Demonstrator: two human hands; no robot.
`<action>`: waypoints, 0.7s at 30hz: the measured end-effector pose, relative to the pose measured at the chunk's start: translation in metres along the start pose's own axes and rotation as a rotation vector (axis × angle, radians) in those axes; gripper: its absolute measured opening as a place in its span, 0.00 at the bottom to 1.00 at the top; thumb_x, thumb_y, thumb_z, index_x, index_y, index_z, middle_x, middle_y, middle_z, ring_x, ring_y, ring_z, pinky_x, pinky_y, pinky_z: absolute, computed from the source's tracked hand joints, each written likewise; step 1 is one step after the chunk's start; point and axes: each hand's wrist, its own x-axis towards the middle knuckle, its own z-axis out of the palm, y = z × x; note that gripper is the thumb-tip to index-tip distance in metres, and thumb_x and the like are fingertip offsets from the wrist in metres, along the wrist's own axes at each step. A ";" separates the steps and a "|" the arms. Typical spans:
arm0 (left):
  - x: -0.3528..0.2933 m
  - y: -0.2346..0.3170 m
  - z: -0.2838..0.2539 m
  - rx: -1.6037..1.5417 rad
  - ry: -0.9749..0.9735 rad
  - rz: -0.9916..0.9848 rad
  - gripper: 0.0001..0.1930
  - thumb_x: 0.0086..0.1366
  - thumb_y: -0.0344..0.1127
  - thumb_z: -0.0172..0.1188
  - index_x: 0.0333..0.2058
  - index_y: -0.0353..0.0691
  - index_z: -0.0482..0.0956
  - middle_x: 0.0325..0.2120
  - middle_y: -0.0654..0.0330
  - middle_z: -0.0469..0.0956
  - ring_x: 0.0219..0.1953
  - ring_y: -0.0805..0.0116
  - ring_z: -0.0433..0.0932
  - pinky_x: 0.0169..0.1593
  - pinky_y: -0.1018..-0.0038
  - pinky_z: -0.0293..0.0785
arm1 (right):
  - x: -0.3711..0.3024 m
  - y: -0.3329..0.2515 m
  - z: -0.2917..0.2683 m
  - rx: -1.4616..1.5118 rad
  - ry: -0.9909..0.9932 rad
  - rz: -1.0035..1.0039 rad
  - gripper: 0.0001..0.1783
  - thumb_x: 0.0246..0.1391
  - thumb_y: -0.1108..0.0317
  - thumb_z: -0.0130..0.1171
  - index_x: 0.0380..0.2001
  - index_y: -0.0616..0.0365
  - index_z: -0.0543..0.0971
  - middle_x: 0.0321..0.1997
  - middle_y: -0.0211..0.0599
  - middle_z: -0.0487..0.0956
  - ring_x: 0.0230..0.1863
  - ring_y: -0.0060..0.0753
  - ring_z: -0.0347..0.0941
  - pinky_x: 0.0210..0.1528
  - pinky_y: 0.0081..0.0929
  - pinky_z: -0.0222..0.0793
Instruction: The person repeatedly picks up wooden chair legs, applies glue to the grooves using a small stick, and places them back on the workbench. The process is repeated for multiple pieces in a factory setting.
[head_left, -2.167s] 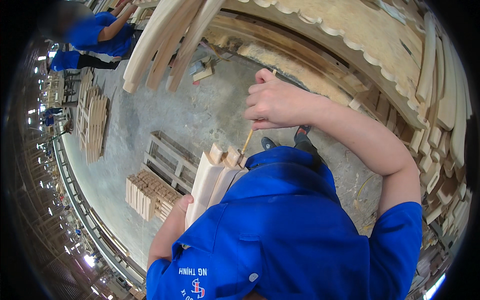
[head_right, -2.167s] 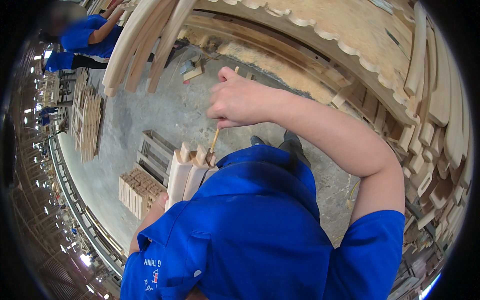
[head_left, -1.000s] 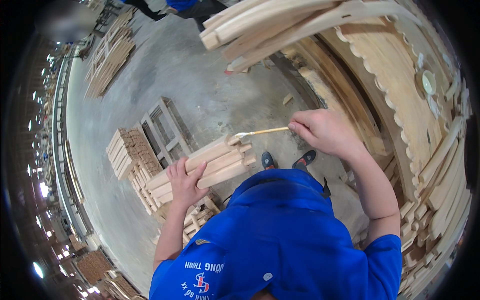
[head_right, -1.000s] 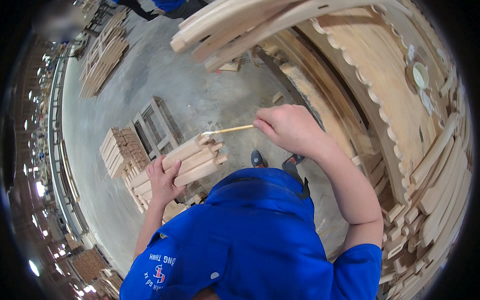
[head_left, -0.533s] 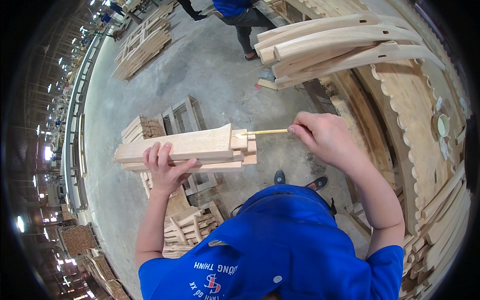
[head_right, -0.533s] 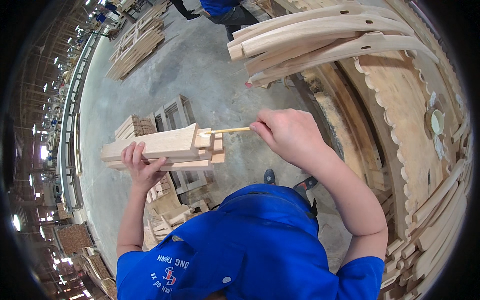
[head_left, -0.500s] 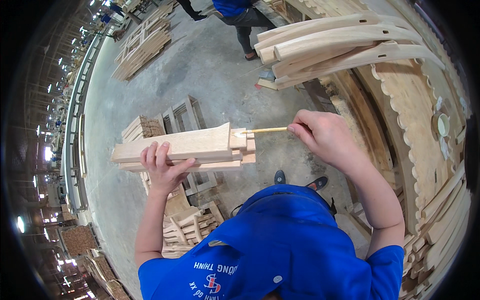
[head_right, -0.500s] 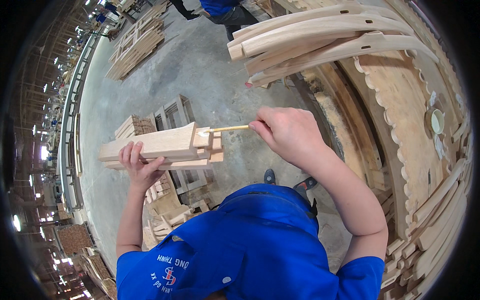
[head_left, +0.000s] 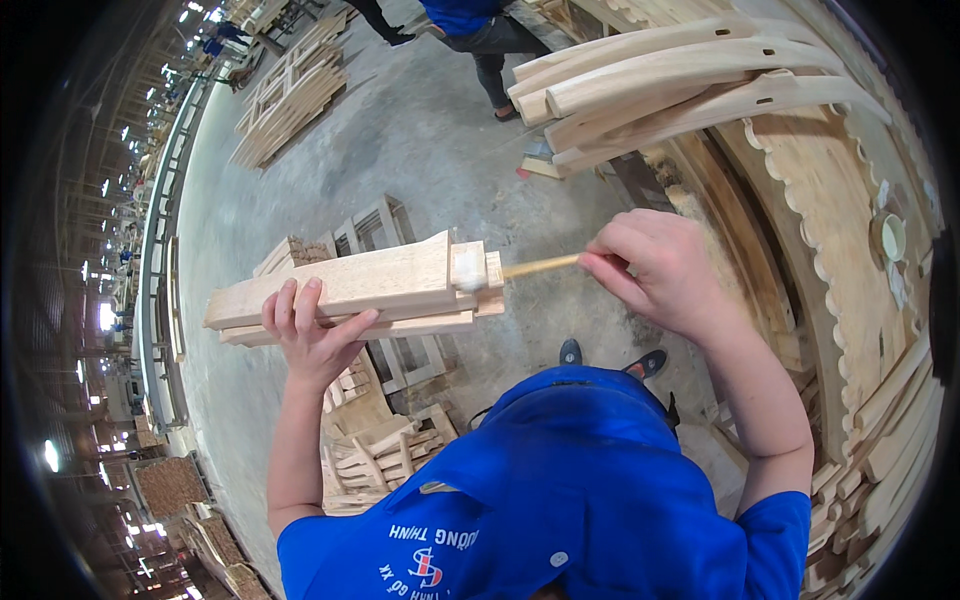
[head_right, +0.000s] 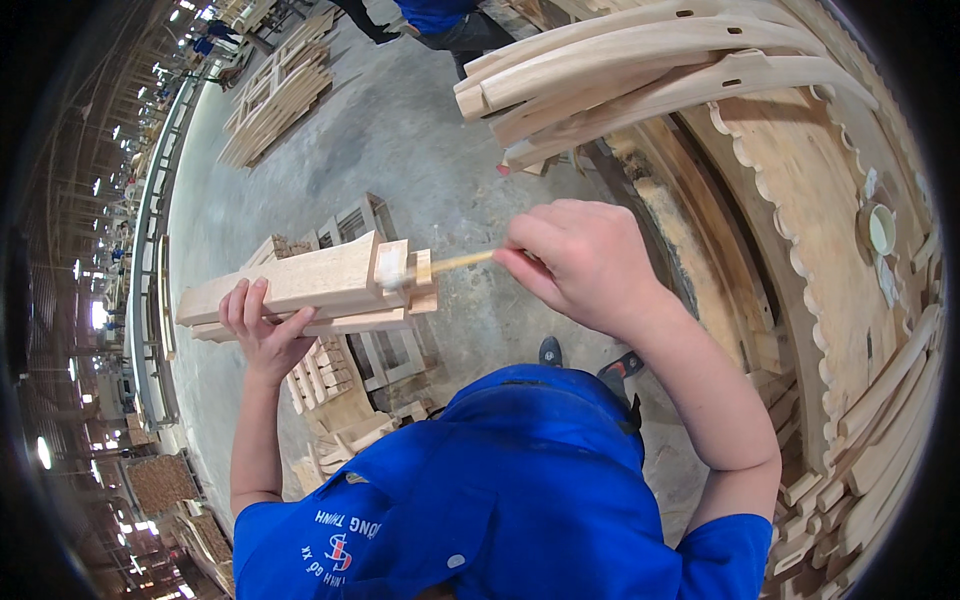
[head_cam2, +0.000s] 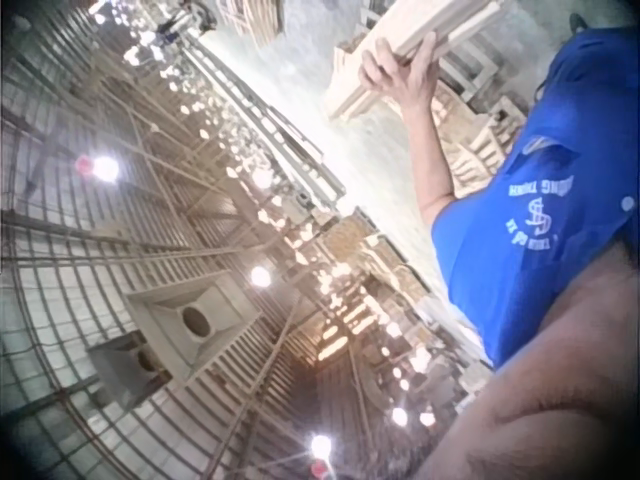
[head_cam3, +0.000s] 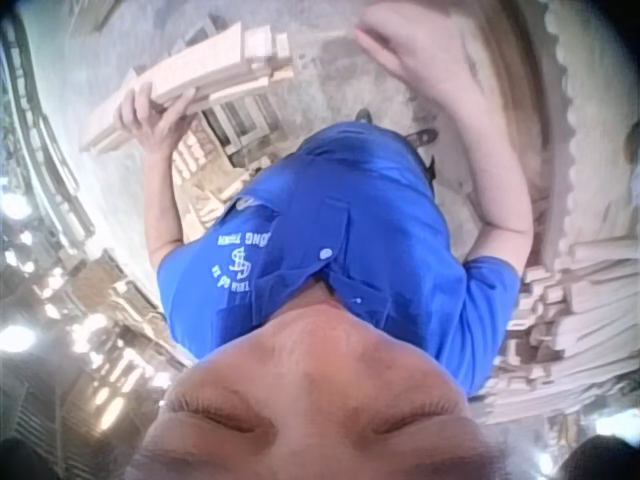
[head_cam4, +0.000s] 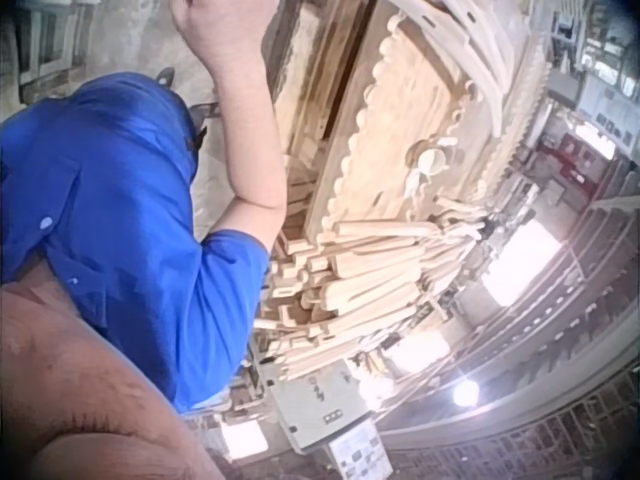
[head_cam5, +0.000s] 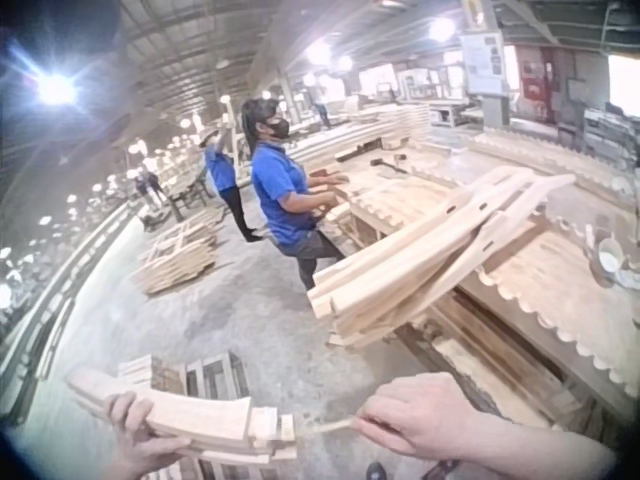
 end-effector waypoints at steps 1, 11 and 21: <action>0.000 -0.001 0.000 -0.001 -0.004 0.008 0.31 0.42 0.44 0.71 0.47 0.82 0.70 0.54 0.62 0.60 0.56 0.53 0.59 0.56 0.53 0.54 | -0.003 0.001 -0.004 0.031 -0.018 0.011 0.08 0.47 0.66 0.62 0.21 0.54 0.74 0.19 0.33 0.72 0.23 0.37 0.71 0.25 0.33 0.65; 0.014 -0.003 -0.010 -0.004 0.040 0.020 0.39 0.38 0.41 0.76 0.51 0.70 0.67 0.55 0.55 0.59 0.56 0.47 0.61 0.56 0.51 0.56 | 0.000 0.009 -0.005 -0.035 -0.044 0.221 0.10 0.50 0.61 0.59 0.23 0.53 0.72 0.20 0.34 0.74 0.25 0.40 0.73 0.26 0.35 0.67; 0.018 -0.002 -0.019 0.006 -0.018 0.022 0.39 0.36 0.41 0.77 0.49 0.69 0.68 0.55 0.55 0.59 0.56 0.47 0.60 0.56 0.50 0.56 | -0.005 0.011 -0.002 -0.141 0.017 0.016 0.10 0.49 0.62 0.59 0.21 0.51 0.71 0.18 0.32 0.72 0.24 0.37 0.73 0.24 0.34 0.67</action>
